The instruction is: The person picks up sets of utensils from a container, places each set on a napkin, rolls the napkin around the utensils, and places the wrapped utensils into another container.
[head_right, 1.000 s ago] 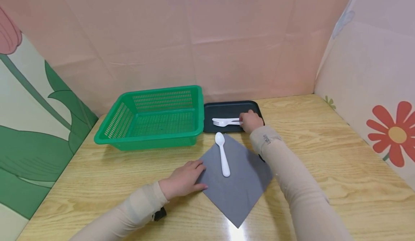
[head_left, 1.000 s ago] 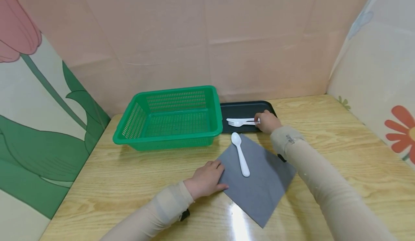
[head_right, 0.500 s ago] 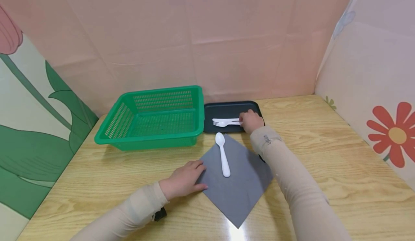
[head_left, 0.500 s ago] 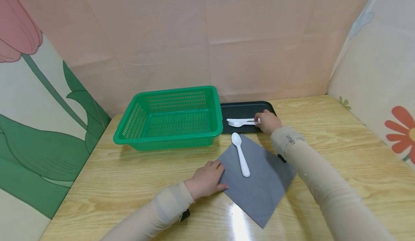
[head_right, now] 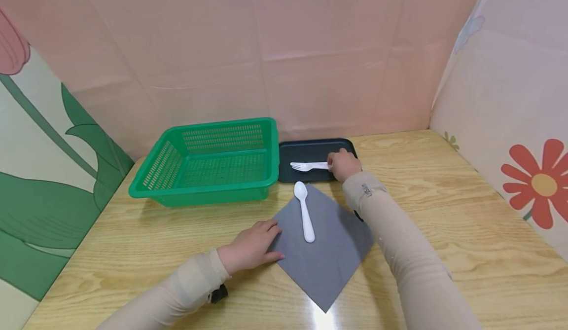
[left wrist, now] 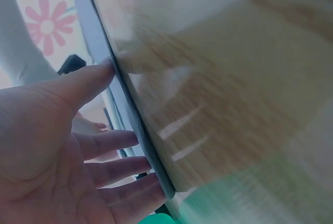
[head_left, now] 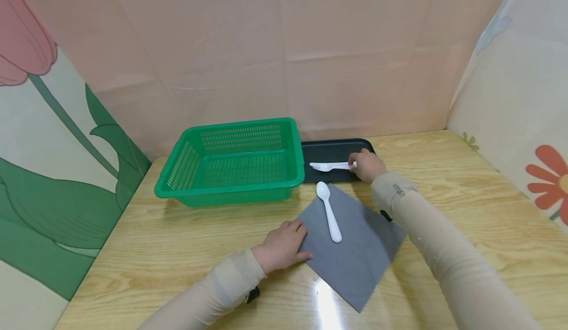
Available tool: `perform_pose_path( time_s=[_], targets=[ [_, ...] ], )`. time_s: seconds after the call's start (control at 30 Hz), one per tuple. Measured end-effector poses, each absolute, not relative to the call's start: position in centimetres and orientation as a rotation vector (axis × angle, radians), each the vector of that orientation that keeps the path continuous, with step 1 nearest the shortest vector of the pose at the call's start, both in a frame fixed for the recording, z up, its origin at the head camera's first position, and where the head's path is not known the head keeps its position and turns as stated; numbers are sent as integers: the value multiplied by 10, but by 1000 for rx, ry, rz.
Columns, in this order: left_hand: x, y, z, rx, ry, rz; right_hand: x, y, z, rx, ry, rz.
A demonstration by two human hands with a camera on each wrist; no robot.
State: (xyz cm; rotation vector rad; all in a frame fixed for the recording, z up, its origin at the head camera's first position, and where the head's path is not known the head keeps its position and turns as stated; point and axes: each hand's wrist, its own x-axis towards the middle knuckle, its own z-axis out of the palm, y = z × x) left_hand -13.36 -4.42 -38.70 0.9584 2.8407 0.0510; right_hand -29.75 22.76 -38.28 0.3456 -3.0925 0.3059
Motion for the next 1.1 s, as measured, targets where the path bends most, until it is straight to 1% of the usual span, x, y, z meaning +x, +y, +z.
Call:
perform_pose_path(
  time_s=[0.57, 1.1],
  targets=[
    [-133, -45, -387, 972, 2849, 40, -295, 229, -380, 348, -3090, 330],
    [-133, -45, -387, 980, 2853, 33, -288, 225, -367, 372, -3124, 322]
  ],
)
